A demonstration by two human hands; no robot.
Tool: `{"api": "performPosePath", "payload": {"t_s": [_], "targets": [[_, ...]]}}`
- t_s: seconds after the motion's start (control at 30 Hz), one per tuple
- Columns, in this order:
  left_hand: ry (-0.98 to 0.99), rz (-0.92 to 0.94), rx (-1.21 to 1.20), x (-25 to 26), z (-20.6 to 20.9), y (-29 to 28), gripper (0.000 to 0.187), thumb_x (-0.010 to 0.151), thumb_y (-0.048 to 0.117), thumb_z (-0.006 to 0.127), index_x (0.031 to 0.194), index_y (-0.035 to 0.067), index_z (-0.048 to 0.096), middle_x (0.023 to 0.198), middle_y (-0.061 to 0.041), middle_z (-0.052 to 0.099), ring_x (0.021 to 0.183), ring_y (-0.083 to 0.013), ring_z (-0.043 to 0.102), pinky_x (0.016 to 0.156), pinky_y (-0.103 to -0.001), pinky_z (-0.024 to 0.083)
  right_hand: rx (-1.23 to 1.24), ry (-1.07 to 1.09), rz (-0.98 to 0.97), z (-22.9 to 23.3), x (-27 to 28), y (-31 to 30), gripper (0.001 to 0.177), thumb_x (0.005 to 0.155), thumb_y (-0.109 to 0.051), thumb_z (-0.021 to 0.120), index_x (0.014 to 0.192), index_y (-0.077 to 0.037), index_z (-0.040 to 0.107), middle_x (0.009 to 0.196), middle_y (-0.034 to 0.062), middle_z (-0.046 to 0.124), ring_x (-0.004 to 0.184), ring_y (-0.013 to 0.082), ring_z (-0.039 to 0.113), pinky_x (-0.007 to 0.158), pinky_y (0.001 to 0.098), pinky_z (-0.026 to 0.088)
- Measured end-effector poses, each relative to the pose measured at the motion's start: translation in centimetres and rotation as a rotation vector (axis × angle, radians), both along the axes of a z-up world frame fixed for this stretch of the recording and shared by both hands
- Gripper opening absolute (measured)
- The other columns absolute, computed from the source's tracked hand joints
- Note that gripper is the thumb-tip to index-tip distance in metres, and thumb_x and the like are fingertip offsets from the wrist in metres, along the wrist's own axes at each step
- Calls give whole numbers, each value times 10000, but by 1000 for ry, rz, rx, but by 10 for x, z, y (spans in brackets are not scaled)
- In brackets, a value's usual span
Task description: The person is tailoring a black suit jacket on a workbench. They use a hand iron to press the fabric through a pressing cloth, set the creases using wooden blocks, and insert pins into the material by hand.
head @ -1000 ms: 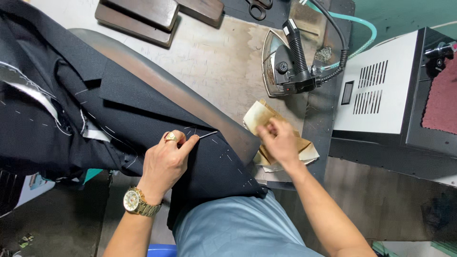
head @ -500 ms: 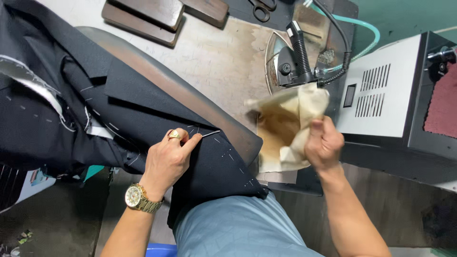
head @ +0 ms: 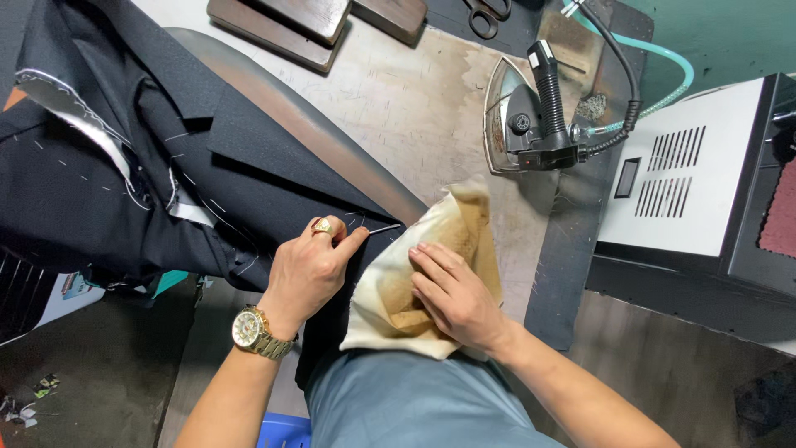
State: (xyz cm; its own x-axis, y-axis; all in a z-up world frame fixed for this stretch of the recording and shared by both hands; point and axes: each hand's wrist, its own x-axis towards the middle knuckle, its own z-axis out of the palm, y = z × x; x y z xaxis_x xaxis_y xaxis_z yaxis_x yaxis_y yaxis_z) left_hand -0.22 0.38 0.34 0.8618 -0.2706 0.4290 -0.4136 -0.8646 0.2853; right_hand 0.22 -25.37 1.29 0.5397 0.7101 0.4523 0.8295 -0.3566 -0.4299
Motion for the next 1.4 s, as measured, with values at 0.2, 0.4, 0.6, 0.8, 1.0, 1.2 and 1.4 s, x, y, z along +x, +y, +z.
{"api": "performPosePath", "payload": {"t_s": [0.2, 0.4, 0.6, 0.8, 1.0, 1.2, 1.4], "targets": [[2, -7, 4, 0, 0, 0, 248, 911, 29, 609, 1014, 219, 731, 780, 12, 477, 670, -171, 553, 453, -246, 460, -173, -69, -42, -17, -3, 9, 393, 1013, -283, 618, 1227, 43, 658, 1459, 287, 562, 1399, 432, 505, 1187, 544, 339], [29, -8, 19, 1, 2, 1, 189, 916, 67, 638, 999, 215, 721, 785, 16, 485, 679, -181, 564, 443, -261, 470, -118, -28, -24, -19, 12, 12, 402, 1002, -318, 641, 1251, -3, 667, 1459, 256, 569, 1405, 418, 503, 1210, 563, 290], [-1, -11, 0, -1, -3, 1, 223, 928, 50, 591, 1008, 219, 713, 807, 10, 459, 689, -182, 561, 452, -257, 472, 127, 3, -145, -8, 83, -40, 322, 917, -167, 757, 1150, 41, 680, 1332, 296, 620, 1297, 476, 567, 1206, 556, 294], [12, -4, -12, 2, 6, 1, 213, 929, 55, 586, 1005, 216, 703, 805, -6, 470, 699, -199, 578, 465, -274, 492, -439, -326, -646, -53, 154, -133, 417, 1037, -328, 778, 1266, 11, 699, 1488, 326, 524, 1381, 485, 509, 1198, 577, 290], [56, 13, -60, 1, 1, 2, 207, 960, 88, 554, 998, 230, 701, 798, -13, 492, 730, -218, 597, 467, -290, 511, -760, -72, -750, -35, 199, -123, 557, 961, -223, 700, 1486, -97, 562, 1328, 320, 617, 1025, 501, 689, 924, 575, 483], [125, 0, -48, 3, 5, 3, 234, 987, 91, 522, 1020, 242, 697, 806, -1, 487, 735, -209, 593, 472, -294, 522, 184, 995, -826, -22, 248, -132, 383, 1053, -179, 685, 1414, -105, 582, 820, 228, 661, 585, 273, 683, 446, 425, 618], [229, -48, -35, 1, 3, 4, 201, 898, 2, 600, 1008, 162, 653, 860, -54, 523, 736, -251, 569, 322, -389, 385, -179, 932, -764, 105, 151, -92, 389, 1118, -169, 549, 757, -45, 474, 545, 106, 487, 386, 189, 450, 349, 333, 391]]}}
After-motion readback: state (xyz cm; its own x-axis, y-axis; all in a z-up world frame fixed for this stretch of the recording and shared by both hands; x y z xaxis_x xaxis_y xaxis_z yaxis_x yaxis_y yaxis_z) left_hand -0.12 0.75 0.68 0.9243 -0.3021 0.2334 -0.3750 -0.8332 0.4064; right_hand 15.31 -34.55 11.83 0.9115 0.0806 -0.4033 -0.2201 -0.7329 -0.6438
